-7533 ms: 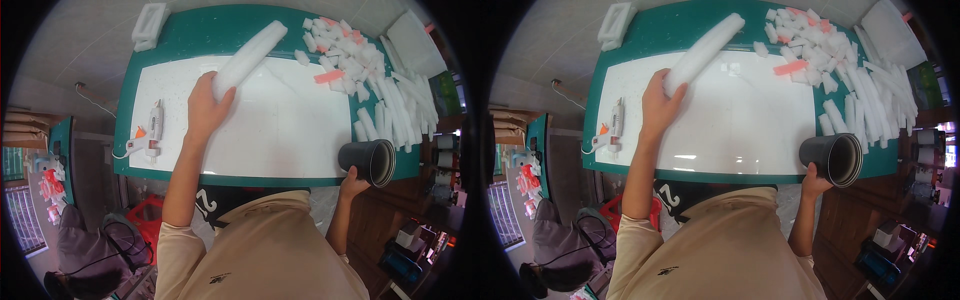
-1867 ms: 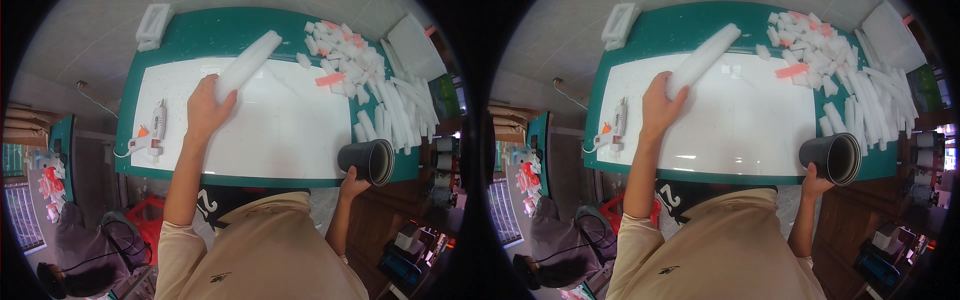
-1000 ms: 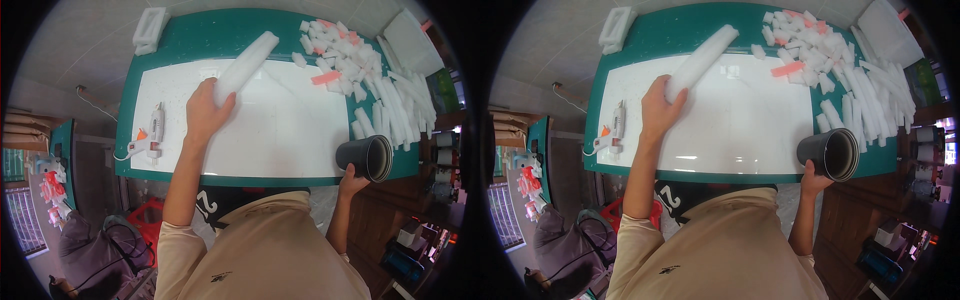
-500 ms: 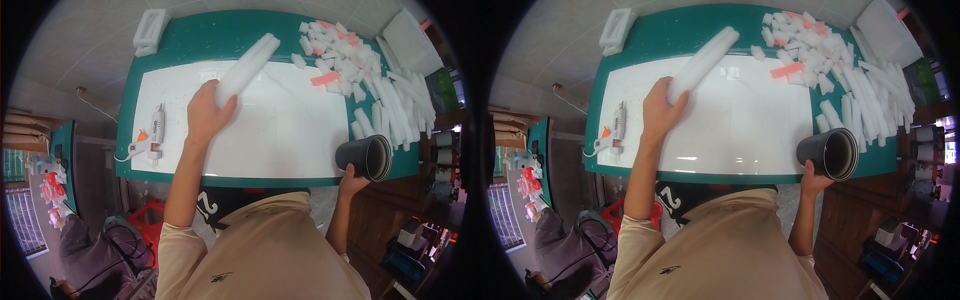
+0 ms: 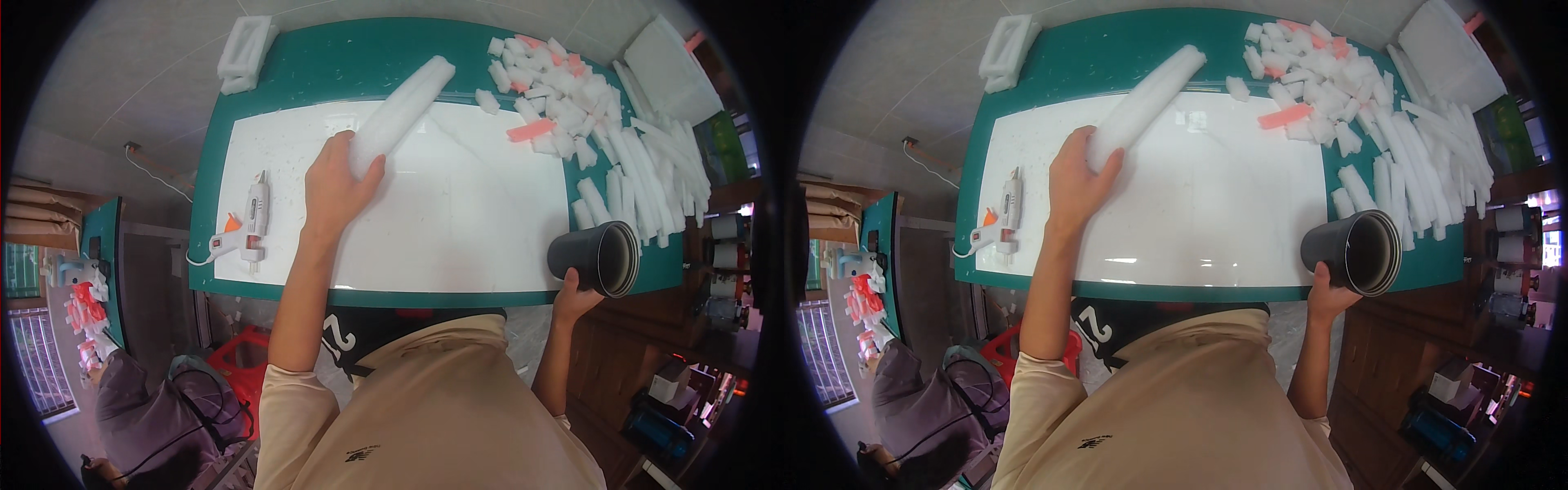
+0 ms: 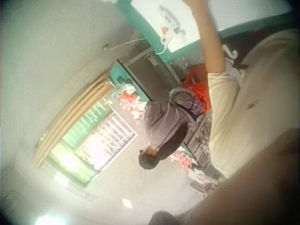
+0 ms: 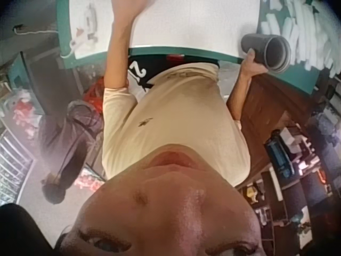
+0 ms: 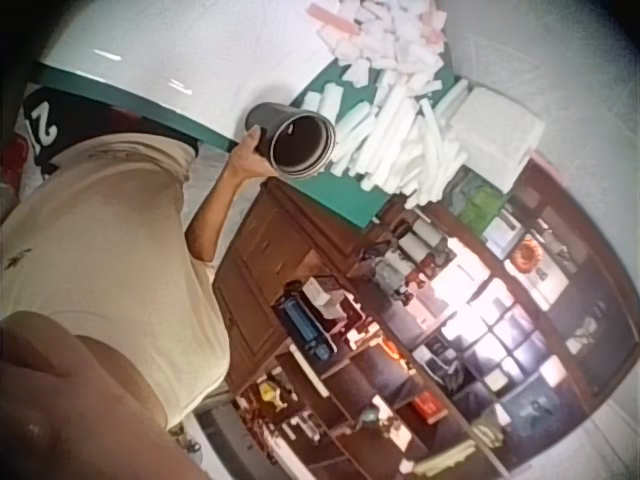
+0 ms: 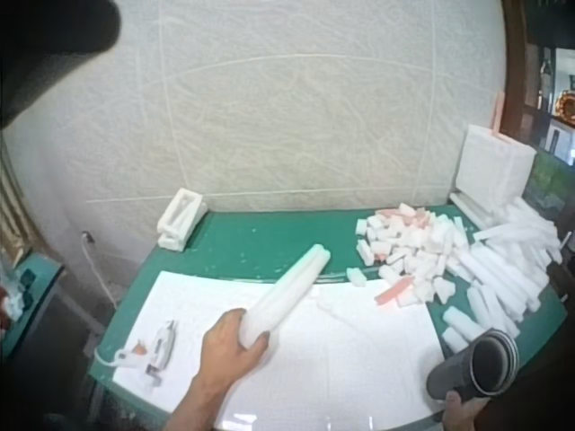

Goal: Using a hot glue gun to join long white foam cylinders together to form a structure.

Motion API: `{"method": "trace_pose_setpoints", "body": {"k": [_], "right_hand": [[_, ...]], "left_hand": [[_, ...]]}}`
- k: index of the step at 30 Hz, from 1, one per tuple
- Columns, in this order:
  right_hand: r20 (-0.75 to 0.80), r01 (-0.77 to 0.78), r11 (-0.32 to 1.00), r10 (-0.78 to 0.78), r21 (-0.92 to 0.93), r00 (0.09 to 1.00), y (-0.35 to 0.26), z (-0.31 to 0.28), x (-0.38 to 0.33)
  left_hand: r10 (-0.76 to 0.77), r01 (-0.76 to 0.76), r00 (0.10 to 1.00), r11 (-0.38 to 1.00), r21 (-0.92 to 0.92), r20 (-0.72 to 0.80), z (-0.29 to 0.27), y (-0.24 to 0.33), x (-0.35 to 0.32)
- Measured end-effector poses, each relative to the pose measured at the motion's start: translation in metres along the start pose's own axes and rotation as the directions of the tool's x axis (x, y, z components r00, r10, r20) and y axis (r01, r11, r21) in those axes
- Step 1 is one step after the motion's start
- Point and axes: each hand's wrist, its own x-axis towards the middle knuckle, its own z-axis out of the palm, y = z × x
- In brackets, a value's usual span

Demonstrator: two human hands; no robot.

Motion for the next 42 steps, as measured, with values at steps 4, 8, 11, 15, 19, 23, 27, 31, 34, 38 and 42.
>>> {"method": "trace_pose_setpoints", "body": {"k": [4,8,11,15,19,23,27,31,34,38,42], "right_hand": [[-0.006,0.009,1.000,-0.009,-0.011,1.000,-0.004,0.001,0.001],[0.003,-0.001,1.000,0.001,0.003,1.000,-0.005,0.001,0.002],[0.003,-0.009,1.000,0.009,0.007,1.000,-0.004,0.001,0.002],[-0.002,0.023,0.999,-0.023,-0.036,1.000,-0.003,0.001,0.002],[-0.002,-0.001,1.000,0.001,-0.029,1.000,-0.001,-0.001,0.000],[-0.009,-0.002,1.000,0.002,-0.023,1.000,-0.002,0.001,0.000],[0.005,-0.004,1.000,0.004,-0.002,1.000,0.003,-0.002,0.000],[0.028,-0.038,0.999,0.038,-0.001,0.999,0.002,-0.002,0.000],[-0.031,0.049,0.999,-0.050,-0.011,0.998,-0.005,0.006,0.003],[-0.026,0.057,0.998,-0.057,-0.027,0.998,-0.005,0.005,0.002],[-0.029,0.044,0.998,-0.045,-0.035,0.999,-0.003,0.003,0.001]], "left_hand": [[0.021,-0.021,1.000,1.000,0.014,0.010,0.001,0.000,-0.001],[0.014,-0.014,1.000,1.000,0.015,0.012,0.001,0.001,-0.001],[0.014,-0.014,1.000,1.000,0.013,0.015,0.001,0.000,0.000],[0.020,-0.020,1.000,1.000,-0.001,0.018,0.000,0.000,0.000],[-0.007,0.007,1.000,0.999,-0.034,0.015,-0.002,0.001,0.000],[-0.026,0.027,1.000,0.999,-0.037,0.016,-0.001,-0.001,0.000],[-0.003,0.007,0.998,0.998,-0.060,0.058,0.000,0.005,-0.001],[0.006,-0.003,0.999,0.998,-0.061,0.038,0.001,0.000,-0.001],[0.057,-0.057,0.998,0.998,-0.010,0.013,0.002,-0.001,-0.001],[0.030,-0.029,0.999,0.999,-0.032,0.031,0.000,0.001,-0.001],[0.007,-0.005,0.999,0.999,-0.046,0.041,0.002,0.001,-0.002]]}}
